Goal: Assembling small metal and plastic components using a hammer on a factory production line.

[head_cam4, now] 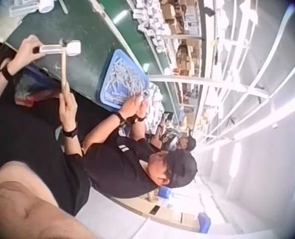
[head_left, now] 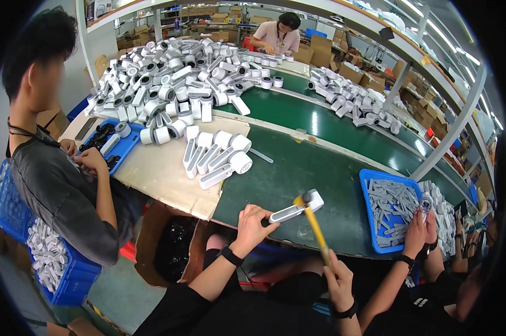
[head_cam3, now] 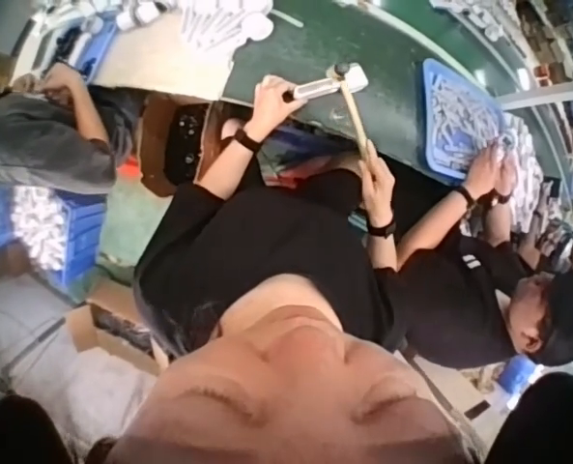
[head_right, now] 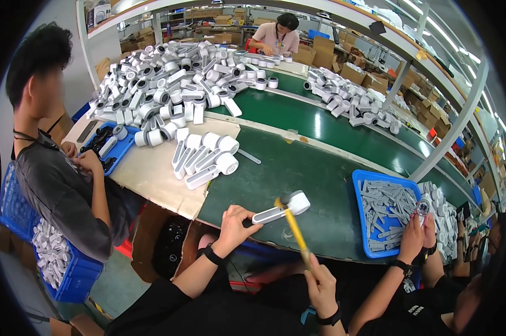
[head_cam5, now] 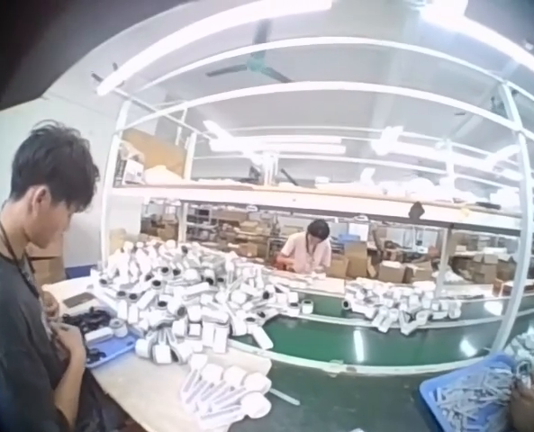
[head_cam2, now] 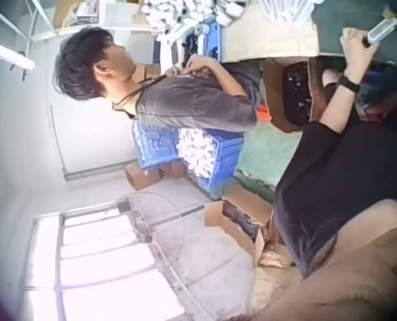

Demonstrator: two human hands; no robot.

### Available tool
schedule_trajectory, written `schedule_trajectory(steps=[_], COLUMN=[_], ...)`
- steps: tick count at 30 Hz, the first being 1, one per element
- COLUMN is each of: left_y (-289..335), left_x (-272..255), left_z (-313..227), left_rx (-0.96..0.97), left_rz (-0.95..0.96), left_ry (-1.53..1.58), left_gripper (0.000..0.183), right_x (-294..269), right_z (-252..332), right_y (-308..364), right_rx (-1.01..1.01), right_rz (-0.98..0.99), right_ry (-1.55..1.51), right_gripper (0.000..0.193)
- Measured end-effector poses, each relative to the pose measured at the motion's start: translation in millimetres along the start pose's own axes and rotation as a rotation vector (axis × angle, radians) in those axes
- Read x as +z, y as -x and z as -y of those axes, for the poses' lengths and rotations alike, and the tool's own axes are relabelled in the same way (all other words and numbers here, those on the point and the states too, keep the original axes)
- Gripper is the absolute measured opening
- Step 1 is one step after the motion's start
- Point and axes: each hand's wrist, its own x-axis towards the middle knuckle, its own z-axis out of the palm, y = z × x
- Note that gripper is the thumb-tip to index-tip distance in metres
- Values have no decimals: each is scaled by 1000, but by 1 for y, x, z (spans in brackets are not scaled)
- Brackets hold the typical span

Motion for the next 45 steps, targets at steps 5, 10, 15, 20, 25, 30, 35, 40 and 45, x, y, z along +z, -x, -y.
schedule_trajectory(steps=[5,10,15,20,25,30,35,40,45], left_y=[1,1,-4,-14,-4,-7,-11,-11,-10], left_x=[-1,1,9,-23,-25,-38,-34,-34,-30], left_z=[-4,-9,-10,-12,16,8,20,21,23], left_rx=[-6,46,157,-755,-712,36,-57,-42,-19], left_rz=[6,17,-12,294,126,-183,-85,-109,-130], left_ry=[-25,-56,54,1093,1026,-98,72,78,119], left_gripper=[24,29,34,35,37,25,24,23,22], right_x=[-7,0,4,-1,-2,8,21,27,37], right_z=[-12,-11,-24,-2,3,19,32,24,31], right_y=[-4,0,2,10,8,-13,-30,-36,-35], right_rx=[85,61,163,351,369,180,-52,-62,-225], right_rz=[42,-23,28,-119,19,138,44,177,-84], right_ry=[43,-1,-86,-445,-402,-236,-90,23,-98], right_gripper=[51,48,51,54,54,52,51,48,50])
